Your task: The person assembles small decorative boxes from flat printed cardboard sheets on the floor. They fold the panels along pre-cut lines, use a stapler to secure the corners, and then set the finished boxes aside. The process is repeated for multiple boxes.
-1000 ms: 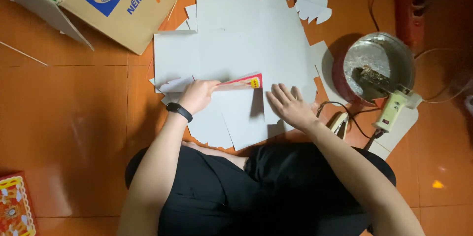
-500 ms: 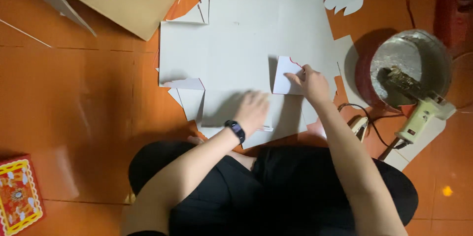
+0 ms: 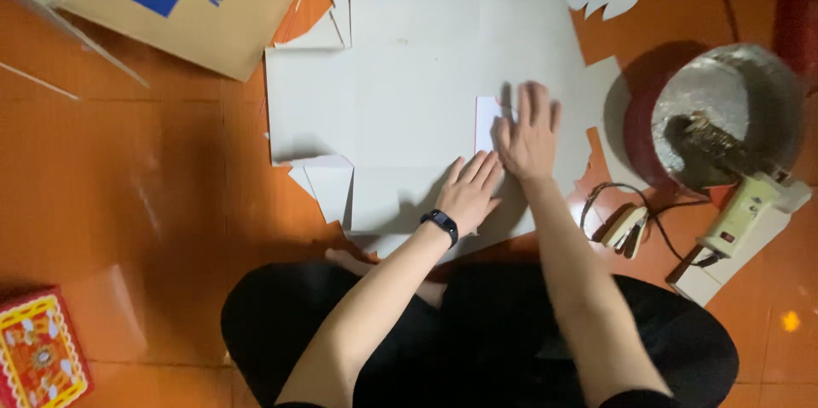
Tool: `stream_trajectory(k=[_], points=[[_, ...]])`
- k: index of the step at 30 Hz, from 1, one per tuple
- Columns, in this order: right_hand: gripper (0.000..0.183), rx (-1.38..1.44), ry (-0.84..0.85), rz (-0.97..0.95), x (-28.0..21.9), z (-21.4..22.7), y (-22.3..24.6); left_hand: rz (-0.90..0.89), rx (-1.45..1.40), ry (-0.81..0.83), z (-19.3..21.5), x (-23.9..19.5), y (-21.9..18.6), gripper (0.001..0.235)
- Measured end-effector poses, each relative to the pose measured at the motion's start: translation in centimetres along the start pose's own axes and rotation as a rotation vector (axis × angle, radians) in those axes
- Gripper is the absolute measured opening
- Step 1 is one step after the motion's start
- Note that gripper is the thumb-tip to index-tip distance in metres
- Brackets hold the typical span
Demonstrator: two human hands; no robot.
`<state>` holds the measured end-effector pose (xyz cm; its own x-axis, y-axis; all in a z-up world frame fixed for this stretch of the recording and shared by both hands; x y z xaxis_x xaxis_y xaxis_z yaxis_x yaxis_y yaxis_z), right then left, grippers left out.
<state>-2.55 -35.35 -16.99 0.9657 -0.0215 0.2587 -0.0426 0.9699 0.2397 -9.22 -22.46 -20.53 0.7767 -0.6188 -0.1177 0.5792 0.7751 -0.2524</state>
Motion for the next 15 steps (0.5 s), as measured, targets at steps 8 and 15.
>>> stream_trajectory(k=[8,15], points=[[0.062,0.056,0.229,-0.174,-3.1,-0.7,-1.9,0.097,-0.448,-0.201,5.1,1.5,3.3,0.093],[0.054,0.755,-0.052,-0.907,-2.8,2.8,-5.0,0.385,-1.009,0.308,4.9,3.2,5.9,0.062]])
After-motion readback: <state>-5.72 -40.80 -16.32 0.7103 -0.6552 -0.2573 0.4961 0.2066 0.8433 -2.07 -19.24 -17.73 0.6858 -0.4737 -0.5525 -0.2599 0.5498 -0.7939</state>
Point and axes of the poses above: each hand's wrist, its own x-axis towards the middle knuckle, its own z-axis out of the back of the hand, y = z × x, the point moved 4 cm from there along x, towards the middle knuckle, and after that the axes turned 7 degrees about z, right-handed, at the moved point
